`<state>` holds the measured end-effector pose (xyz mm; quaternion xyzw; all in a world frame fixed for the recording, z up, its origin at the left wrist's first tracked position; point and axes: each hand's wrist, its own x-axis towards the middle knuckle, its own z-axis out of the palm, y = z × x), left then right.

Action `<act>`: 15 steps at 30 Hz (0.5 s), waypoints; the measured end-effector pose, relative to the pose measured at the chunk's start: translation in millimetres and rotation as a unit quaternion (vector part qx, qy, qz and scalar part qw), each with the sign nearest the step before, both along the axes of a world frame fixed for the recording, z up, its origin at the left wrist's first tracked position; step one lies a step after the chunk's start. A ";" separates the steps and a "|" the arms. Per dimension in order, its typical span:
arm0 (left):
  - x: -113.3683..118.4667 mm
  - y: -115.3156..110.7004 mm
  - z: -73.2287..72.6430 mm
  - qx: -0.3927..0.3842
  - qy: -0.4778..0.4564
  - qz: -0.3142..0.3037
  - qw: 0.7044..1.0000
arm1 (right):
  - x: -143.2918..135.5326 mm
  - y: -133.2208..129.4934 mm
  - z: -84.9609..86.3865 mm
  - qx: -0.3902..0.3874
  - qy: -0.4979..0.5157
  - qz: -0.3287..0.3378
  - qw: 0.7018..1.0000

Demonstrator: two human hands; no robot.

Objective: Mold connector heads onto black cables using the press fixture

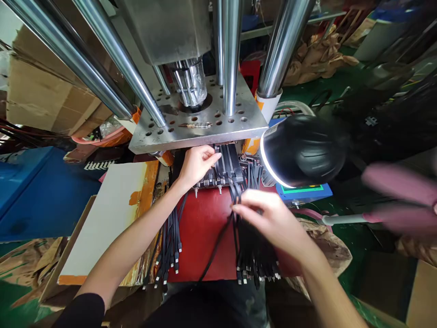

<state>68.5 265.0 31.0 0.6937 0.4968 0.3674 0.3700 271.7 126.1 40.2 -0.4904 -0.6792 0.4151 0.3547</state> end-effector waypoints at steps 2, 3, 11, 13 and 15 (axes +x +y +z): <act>2.1 4.1 -3.9 0.009 0.021 0.040 0.999 | 7.4 44.8 8.6 0.003 0.013 -0.010 1.000; 0.9 0.8 -4.0 0.012 0.022 0.048 0.999 | 7.2 65.3 9.8 -0.002 0.025 -0.013 1.000; -29.6 -66.6 -2.5 0.251 0.259 -0.179 0.915 | -3.5 143.4 -12.1 -0.005 -0.007 0.078 0.997; -30.4 -68.2 -5.1 0.283 0.326 -0.197 0.880 | -1.6 148.8 -18.4 0.019 -0.024 0.066 0.997; -27.7 -64.7 -7.0 0.305 0.361 -0.206 0.857 | 0.0 151.8 -24.9 0.049 -0.035 0.049 0.997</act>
